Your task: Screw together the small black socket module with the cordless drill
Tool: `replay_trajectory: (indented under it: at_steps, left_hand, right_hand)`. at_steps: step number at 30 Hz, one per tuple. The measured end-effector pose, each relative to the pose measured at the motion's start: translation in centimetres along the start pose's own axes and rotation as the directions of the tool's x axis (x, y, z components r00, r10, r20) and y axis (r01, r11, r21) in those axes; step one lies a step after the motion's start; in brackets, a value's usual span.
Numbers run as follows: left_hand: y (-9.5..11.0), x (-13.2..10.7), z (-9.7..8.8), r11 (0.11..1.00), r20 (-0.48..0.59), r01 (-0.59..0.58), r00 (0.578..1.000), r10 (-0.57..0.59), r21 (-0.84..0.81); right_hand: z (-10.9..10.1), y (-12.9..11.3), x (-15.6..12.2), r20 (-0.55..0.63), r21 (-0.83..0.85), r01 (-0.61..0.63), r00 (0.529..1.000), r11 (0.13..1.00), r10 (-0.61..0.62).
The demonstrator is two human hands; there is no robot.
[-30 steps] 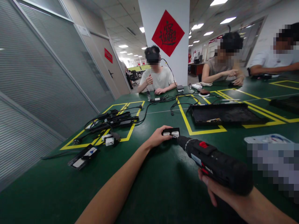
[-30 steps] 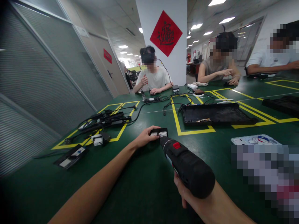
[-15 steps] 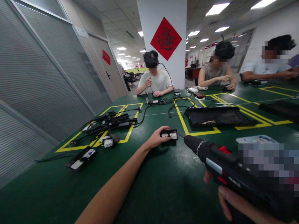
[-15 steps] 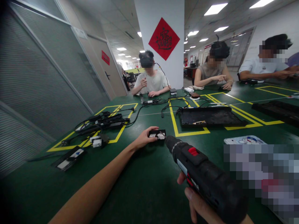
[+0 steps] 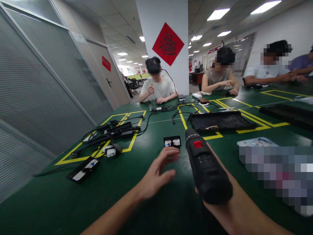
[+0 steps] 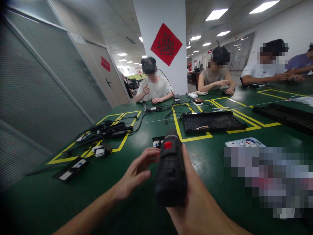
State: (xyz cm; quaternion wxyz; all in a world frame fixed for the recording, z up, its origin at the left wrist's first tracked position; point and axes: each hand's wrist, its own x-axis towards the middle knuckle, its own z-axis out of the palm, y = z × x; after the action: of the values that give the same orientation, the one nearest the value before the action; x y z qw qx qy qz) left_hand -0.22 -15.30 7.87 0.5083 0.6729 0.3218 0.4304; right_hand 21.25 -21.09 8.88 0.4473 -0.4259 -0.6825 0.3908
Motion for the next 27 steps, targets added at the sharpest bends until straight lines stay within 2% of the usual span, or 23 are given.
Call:
replay_trajectory:
  at_steps: [1, 2, 4, 5, 7, 8, 11, 13, 14, 15, 17, 20, 23, 27]
  left_hand:
    - [0.5, -1.3, 1.1, 0.990, 0.104, 0.091, 0.991, -0.080, -0.106]
    - [0.7, -2.4, 2.1, 0.967, 0.194, 0.188, 0.969, -0.155, -0.170]
    - [0.7, -3.6, 3.4, 0.898, 0.195, 0.309, 0.946, -0.257, -0.314]
    - [0.5, -3.8, 3.7, 0.862, 0.112, 0.303, 0.953, -0.283, -0.407]
    - [0.1, -3.5, 3.5, 0.784, -0.010, 0.303, 0.931, -0.366, -0.542]
    - [-0.1, -3.2, 3.1, 0.759, -0.055, 0.292, 0.917, -0.394, -0.582]
    - [0.2, -2.3, 0.6, 0.753, -0.203, 0.208, 0.888, -0.413, -0.624]
    - [0.9, -1.8, -1.6, 0.759, -0.242, 0.116, 0.908, -0.343, -0.641]
    - [1.3, -1.6, -2.7, 0.764, -0.254, 0.064, 0.922, -0.291, -0.642]
    - [1.6, -1.4, -3.9, 0.773, -0.267, 0.022, 0.932, -0.245, -0.634]
    - [2.0, -1.2, -6.1, 0.797, -0.287, -0.027, 0.940, -0.185, -0.603]
    - [1.6, -1.4, -8.6, 0.798, -0.303, -0.034, 0.934, -0.189, -0.601]
    - [0.3, -2.1, -9.6, 0.744, -0.303, -0.013, 0.918, -0.256, -0.668]
    - [-1.0, -3.2, -9.6, 0.726, -0.284, 0.027, 0.910, -0.302, -0.687]
  right_hand:
    - [0.8, -0.5, 0.3, 0.034, -0.026, 0.034, 0.999, 0.999, -0.034]
    - [1.6, -0.9, 0.6, 0.007, -0.068, 0.099, 0.995, 0.993, -0.099]
    - [3.2, -1.5, 0.9, 0.082, -0.179, 0.126, 0.990, 0.976, -0.113]
    - [3.9, -1.7, 1.1, 0.154, -0.226, 0.146, 0.982, 0.963, -0.113]
    - [4.7, -2.5, 1.4, 0.274, -0.321, 0.211, 0.954, 0.923, -0.123]
    - [4.8, -2.9, 1.7, 0.330, -0.351, 0.283, 0.930, 0.893, -0.165]
    - [4.3, -4.2, 2.9, 0.354, -0.424, 0.488, 0.865, 0.763, -0.356]
    - [3.6, -4.2, 4.1, 0.294, -0.467, 0.532, 0.847, 0.707, -0.443]
    - [3.3, -3.7, 4.9, 0.255, -0.471, 0.542, 0.839, 0.696, -0.481]
    - [3.0, -3.0, 5.8, 0.211, -0.501, 0.516, 0.852, 0.695, -0.480]
    - [2.7, -0.7, 7.9, 0.110, -0.573, 0.397, 0.904, 0.716, -0.413]
    - [2.8, 3.8, 11.2, 0.042, -0.596, 0.311, 0.933, 0.740, -0.358]
    - [3.3, 7.7, 13.6, 0.003, -0.592, 0.283, 0.937, 0.755, -0.349]
    - [4.0, 10.8, 14.7, 0.072, -0.555, 0.341, 0.928, 0.758, -0.365]
